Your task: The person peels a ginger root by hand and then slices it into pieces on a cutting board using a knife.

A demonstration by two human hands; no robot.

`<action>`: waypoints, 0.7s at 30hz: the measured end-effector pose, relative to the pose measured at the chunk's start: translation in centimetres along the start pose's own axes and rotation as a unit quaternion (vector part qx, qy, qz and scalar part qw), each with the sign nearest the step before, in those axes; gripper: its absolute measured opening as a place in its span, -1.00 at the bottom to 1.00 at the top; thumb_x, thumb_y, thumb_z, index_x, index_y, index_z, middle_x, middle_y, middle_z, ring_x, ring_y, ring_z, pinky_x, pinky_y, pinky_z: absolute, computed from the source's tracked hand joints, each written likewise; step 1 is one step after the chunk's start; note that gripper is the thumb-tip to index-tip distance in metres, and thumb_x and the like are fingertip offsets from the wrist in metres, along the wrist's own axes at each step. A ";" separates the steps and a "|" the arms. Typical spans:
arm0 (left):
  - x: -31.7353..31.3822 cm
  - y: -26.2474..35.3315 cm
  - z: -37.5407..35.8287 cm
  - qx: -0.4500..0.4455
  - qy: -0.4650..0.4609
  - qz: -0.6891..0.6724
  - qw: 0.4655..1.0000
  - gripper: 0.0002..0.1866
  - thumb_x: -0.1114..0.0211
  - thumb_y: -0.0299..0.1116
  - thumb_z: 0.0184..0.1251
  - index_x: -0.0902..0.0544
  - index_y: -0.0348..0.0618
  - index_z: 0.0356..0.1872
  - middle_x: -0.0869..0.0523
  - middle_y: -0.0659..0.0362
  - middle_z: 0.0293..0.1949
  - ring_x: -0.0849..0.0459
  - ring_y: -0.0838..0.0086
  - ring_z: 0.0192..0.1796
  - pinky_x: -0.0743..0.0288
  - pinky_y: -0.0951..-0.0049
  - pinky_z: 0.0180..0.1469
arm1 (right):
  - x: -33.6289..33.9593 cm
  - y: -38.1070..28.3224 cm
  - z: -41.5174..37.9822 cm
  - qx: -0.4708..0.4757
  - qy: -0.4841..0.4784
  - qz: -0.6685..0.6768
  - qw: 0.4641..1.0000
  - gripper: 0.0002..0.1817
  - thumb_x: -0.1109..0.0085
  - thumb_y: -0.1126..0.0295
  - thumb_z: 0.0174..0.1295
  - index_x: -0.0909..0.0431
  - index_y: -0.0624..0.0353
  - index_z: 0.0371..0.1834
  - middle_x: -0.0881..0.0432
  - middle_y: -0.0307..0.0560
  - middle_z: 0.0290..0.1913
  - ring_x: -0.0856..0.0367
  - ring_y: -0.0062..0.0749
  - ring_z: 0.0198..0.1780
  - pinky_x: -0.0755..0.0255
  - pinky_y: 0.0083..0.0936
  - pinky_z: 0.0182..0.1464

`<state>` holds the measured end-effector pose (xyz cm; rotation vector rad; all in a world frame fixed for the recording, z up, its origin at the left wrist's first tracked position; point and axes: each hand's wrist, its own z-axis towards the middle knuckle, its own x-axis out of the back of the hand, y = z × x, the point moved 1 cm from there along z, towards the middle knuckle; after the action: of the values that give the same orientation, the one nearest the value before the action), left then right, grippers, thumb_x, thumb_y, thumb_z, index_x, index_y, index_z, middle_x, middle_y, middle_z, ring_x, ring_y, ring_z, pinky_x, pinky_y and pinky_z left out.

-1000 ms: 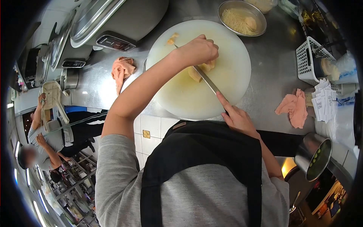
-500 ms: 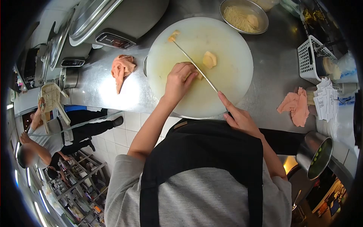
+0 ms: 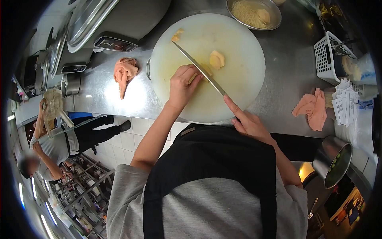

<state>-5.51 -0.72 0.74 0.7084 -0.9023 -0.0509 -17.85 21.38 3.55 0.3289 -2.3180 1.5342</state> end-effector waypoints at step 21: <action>-0.2 -0.3 -0.2 0.016 0.013 -0.031 0.999 -0.84 -0.45 -0.57 0.09 -0.71 -0.23 -0.28 -0.75 0.11 -0.22 -0.71 0.21 -0.15 -0.60 0.33 -0.11 | 0.1 -0.1 2.7 0.061 0.029 -0.028 0.997 -0.22 -0.02 0.49 0.39 0.02 -0.23 0.63 -0.64 0.36 -0.24 -0.65 0.25 -0.11 -0.44 -0.03 0.05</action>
<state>-5.47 -0.73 0.34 0.7651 -0.8580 -0.0829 -18.34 18.83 2.70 0.3704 -2.1580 1.6401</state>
